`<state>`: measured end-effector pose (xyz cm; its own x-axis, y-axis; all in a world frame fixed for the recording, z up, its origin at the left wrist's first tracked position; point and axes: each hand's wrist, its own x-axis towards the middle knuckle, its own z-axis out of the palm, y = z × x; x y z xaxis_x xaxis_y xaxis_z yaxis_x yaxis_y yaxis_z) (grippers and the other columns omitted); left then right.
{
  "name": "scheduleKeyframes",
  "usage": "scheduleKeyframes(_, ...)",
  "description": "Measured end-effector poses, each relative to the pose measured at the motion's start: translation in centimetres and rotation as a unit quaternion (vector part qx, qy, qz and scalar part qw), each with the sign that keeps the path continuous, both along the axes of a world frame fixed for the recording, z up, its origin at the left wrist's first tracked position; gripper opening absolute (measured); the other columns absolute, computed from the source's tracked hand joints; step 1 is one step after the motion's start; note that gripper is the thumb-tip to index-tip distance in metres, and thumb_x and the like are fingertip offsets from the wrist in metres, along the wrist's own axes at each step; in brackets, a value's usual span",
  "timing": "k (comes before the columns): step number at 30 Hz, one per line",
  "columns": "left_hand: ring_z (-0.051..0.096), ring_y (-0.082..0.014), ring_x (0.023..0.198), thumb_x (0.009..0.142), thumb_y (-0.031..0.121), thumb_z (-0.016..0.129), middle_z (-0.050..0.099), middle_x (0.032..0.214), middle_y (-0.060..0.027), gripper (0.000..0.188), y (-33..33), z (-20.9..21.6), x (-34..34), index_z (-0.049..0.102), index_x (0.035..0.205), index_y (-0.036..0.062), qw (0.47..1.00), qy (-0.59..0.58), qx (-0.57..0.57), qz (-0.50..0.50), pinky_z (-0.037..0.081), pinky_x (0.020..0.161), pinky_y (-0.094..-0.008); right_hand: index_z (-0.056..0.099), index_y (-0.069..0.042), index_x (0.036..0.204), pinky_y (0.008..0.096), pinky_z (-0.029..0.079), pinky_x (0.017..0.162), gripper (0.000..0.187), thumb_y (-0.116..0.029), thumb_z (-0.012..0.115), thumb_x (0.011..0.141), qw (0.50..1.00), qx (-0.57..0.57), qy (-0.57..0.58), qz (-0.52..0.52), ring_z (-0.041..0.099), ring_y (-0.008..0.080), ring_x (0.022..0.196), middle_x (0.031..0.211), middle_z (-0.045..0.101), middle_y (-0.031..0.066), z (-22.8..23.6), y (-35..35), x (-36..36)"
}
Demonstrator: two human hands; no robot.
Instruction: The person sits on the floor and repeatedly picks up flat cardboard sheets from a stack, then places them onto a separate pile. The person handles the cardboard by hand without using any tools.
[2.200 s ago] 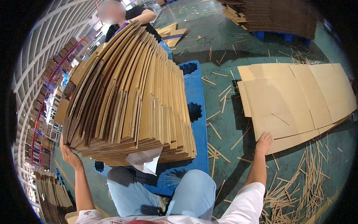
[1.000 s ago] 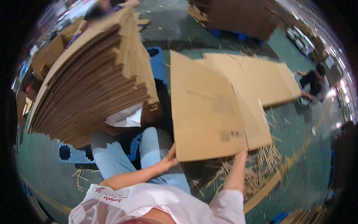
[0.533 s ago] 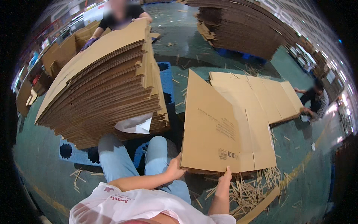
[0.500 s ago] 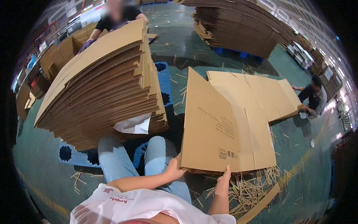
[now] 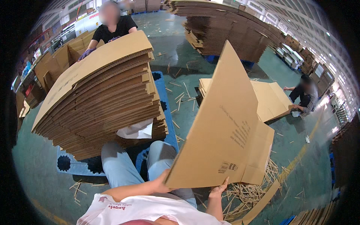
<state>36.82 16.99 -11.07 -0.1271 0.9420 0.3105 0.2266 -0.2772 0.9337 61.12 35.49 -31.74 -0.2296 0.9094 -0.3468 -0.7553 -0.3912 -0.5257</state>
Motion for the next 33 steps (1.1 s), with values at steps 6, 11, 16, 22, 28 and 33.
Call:
scheduleKeyframes(6,0.050,-0.0245,0.107,0.071,0.012,0.074,0.051,0.119,-0.0142,0.064,-4.1,-1.3,-5.5,0.041,0.126,0.0028,0.972,0.200,0.038,-0.113,0.041,0.090,-0.0353,0.048,-0.005,0.124,0.0453,0.042,0.094,0.044,-0.033,0.053,0.090,0.991,0.015,0.131,0.011,0.052,0.0281,0.108,0.124,0.053,0.0099,1.7,-0.8,-0.9)
scheduleKeyframes(11,0.041,-0.0256,0.124,0.076,0.011,0.068,0.034,0.141,-0.0142,0.083,-6.2,1.0,-10.3,0.020,0.143,0.0114,0.923,-0.339,-0.056,-0.171,0.040,0.095,-0.0426,0.046,-0.003,0.126,0.0494,0.039,0.097,0.043,-0.023,0.054,0.089,0.992,0.014,0.121,0.014,0.050,0.0310,0.112,0.123,0.053,0.0132,0.3,-1.1,2.0)
scheduleKeyframes(16,0.047,-0.0214,0.114,0.077,0.007,0.066,0.045,0.129,-0.0143,0.066,-1.8,1.6,-10.6,0.032,0.133,0.0010,0.902,-0.403,-0.154,0.016,0.043,0.089,-0.0376,0.045,-0.003,0.126,0.0482,0.041,0.096,0.043,-0.024,0.051,0.089,0.996,0.000,0.061,0.071,0.051,0.0309,0.111,0.124,0.052,0.0134,-3.3,-4.5,3.4)
scheduleKeyframes(22,0.059,-0.0154,0.089,0.072,0.002,0.062,0.061,0.100,-0.0091,0.039,1.5,-0.8,-7.1,0.051,0.110,-0.0030,0.968,-0.195,-0.122,0.098,0.048,0.077,-0.0296,0.047,-0.005,0.124,0.0445,0.047,0.088,0.044,-0.033,0.051,0.091,0.996,-0.040,-0.029,0.069,0.055,0.0296,0.104,0.119,0.055,0.0112,-1.0,-6.9,4.0)
scheduleKeyframes(28,0.058,-0.0161,0.092,0.075,0.009,0.062,0.061,0.100,-0.0122,0.045,0.9,3.3,-5.3,0.047,0.116,-0.0013,0.998,-0.028,-0.056,0.025,0.046,0.081,-0.0306,0.044,-0.007,0.129,0.0516,0.036,0.098,0.047,-0.034,0.048,0.091,0.993,-0.064,0.100,0.015,0.046,0.0328,0.115,0.128,0.049,0.0119,-5.8,-5.0,4.8)
scheduleKeyframes(33,0.057,-0.0144,0.093,0.079,0.012,0.064,0.062,0.101,-0.0098,0.046,-3.4,5.8,-6.5,0.046,0.119,-0.0001,0.998,-0.033,-0.045,0.024,0.046,0.082,-0.0306,0.044,-0.006,0.129,0.0522,0.033,0.101,0.051,-0.029,0.056,0.086,0.989,0.001,0.148,0.018,0.045,0.0327,0.117,0.129,0.049,0.0118,-2.4,-2.9,1.1)
